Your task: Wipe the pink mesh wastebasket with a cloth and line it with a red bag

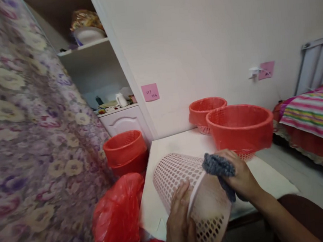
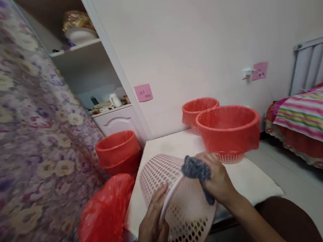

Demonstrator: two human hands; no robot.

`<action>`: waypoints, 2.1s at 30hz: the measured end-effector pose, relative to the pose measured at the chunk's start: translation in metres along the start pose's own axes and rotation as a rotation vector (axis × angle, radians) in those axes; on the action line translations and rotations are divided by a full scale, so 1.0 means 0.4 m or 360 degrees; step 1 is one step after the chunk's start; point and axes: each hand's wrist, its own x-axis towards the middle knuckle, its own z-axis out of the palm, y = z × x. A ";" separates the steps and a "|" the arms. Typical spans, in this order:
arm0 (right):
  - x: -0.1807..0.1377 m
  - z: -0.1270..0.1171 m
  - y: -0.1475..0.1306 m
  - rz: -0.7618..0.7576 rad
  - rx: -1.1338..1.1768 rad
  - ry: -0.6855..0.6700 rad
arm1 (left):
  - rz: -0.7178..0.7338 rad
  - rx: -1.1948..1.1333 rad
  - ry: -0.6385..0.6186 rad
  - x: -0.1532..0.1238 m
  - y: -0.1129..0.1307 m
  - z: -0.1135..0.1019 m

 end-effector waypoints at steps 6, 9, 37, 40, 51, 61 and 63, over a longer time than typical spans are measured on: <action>-0.102 -0.023 0.216 0.1014 0.0670 0.0451 | 0.0105 0.0143 0.0080 -0.054 -0.024 -0.002; -0.135 -0.002 0.217 0.1078 0.0835 0.0445 | 0.0038 0.0161 0.0101 -0.070 -0.022 -0.015; -0.085 -0.003 0.136 0.0819 0.0610 0.0493 | 0.0068 0.0087 -0.0035 -0.034 -0.058 -0.031; -0.134 -0.004 0.201 0.1195 0.0963 0.0578 | 0.0140 0.0118 0.0020 -0.042 -0.062 -0.026; -0.075 0.000 0.123 0.0909 0.0986 0.0547 | 0.0071 0.0186 0.0050 -0.008 -0.034 -0.066; -0.026 0.026 -0.120 -0.0424 -0.0138 -0.0194 | 0.0064 0.0058 -0.0075 0.054 -0.012 -0.014; -0.034 0.040 -0.129 -0.0502 -0.0187 -0.0227 | 0.0064 0.0017 -0.0103 0.049 -0.016 -0.008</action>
